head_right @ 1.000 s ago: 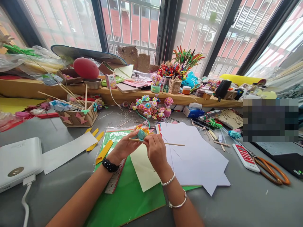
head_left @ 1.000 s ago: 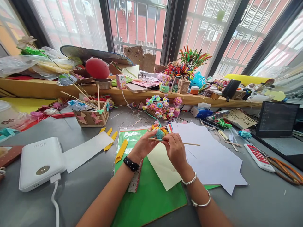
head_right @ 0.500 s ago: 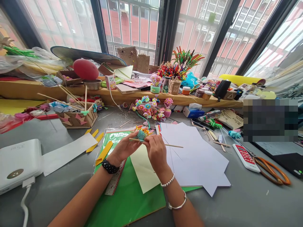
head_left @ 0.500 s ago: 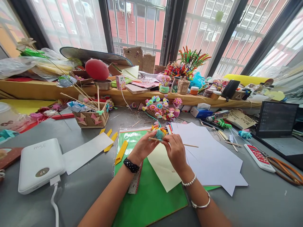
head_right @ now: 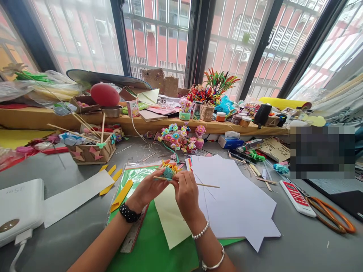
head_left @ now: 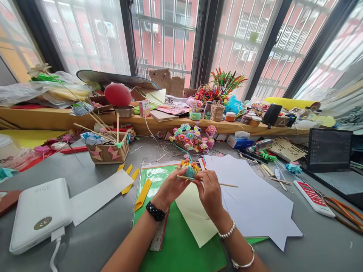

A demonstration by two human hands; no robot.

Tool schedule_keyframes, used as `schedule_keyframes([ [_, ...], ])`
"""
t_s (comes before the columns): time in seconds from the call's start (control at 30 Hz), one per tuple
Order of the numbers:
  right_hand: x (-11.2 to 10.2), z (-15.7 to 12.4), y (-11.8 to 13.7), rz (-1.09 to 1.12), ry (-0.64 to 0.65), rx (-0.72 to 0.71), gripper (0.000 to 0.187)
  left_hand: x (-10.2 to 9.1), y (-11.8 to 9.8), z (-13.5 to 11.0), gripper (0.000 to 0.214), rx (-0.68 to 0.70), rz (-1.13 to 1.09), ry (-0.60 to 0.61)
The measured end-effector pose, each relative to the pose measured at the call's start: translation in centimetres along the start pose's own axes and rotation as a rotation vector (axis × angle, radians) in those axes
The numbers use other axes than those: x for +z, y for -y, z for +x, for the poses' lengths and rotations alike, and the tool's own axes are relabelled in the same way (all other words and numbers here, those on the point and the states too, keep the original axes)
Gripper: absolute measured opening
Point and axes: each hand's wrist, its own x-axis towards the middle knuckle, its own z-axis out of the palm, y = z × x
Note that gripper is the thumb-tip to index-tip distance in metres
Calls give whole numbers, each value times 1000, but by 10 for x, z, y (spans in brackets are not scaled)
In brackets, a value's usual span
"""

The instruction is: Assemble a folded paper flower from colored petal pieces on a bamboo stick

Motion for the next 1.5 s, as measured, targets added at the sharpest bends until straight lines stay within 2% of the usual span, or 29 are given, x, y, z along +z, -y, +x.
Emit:
schedule_keyframes([
  [0.73, -2, 1, -3, 46, 51, -22, 7, -5, 0, 0, 12, -39, 29, 99],
  [0.9, -2, 1, -3, 48, 54, -21, 8, -2, -1, 0, 10, -36, 14, 60],
  [1.17, -4, 3, -3, 80, 20, 14, 12, 2, -2, -2, 11, 0, -12, -86],
  [1.33, -8, 3, -3, 62, -4, 15, 17, 6, -4, -5, 19, -3, 8, -90],
  [1.5, -7, 3, -3, 78, 5, 0, 3, 6, -2, -6, 27, -10, 5, -62],
])
